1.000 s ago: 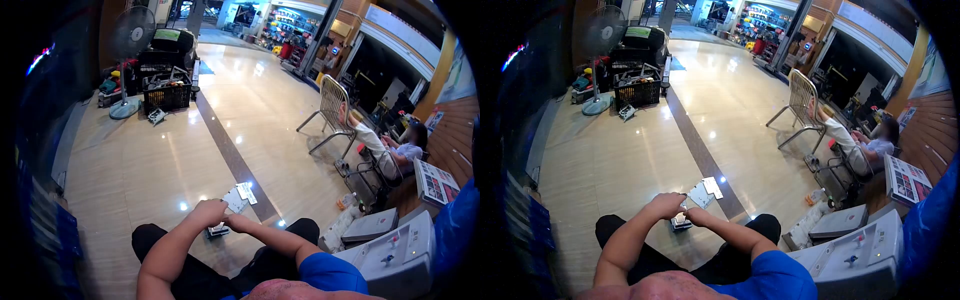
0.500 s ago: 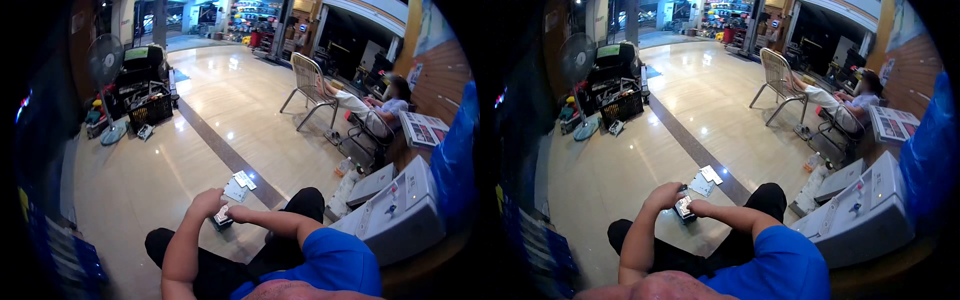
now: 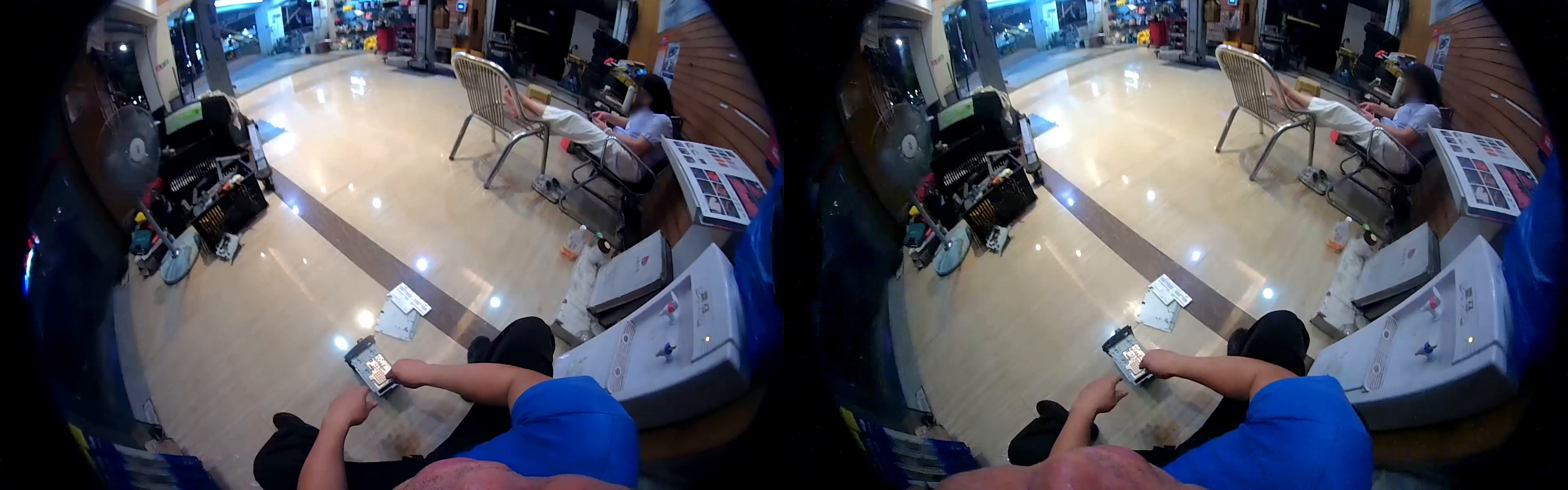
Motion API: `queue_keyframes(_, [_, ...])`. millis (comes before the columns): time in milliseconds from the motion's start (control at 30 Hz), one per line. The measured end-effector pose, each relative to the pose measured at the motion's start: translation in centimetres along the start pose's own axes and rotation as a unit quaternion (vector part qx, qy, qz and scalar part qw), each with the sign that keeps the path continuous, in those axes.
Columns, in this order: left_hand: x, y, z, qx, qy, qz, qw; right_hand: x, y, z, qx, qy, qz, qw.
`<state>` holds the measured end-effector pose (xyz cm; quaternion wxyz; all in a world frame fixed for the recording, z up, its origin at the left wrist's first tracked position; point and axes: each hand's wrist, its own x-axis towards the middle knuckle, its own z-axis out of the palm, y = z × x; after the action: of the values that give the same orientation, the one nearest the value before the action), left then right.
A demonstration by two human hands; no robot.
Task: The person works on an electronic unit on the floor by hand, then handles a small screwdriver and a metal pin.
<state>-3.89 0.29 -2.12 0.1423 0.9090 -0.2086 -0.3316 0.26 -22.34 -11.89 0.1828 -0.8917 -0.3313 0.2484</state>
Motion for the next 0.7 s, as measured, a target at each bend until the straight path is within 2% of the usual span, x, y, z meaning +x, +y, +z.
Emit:
queue_keyframes(100, [0.5, 0.2, 0.7, -0.042, -0.039, -0.001, 0.998, -0.5, -0.3, 0.2, 0.039, 0.002, -0.008, 0.999])
queue_keyframes(233, [2.3, -1.9, 3.7, -0.031, -0.078, 0.0, 0.997, -0.7, -1.0, 0.1, 0.07, -0.01, -0.016, 0.997])
queue_keyframes(400, [2.9, -1.7, 2.7, -0.055, -0.068, -0.009, 0.996, 0.8, -0.9, 1.4, 0.091, -0.01, 0.009, 0.996])
queue_keyframes(567, [2.9, -0.4, 0.9, -0.068, -0.027, -0.001, 0.997, 1.6, -0.4, 1.0, 0.098, 0.046, 0.042, 0.993])
queue_keyframes(700, [1.7, 0.7, 0.3, -0.052, -0.022, 0.013, 0.998, 1.6, -0.6, -0.2, 0.062, 0.013, 0.045, 0.997])
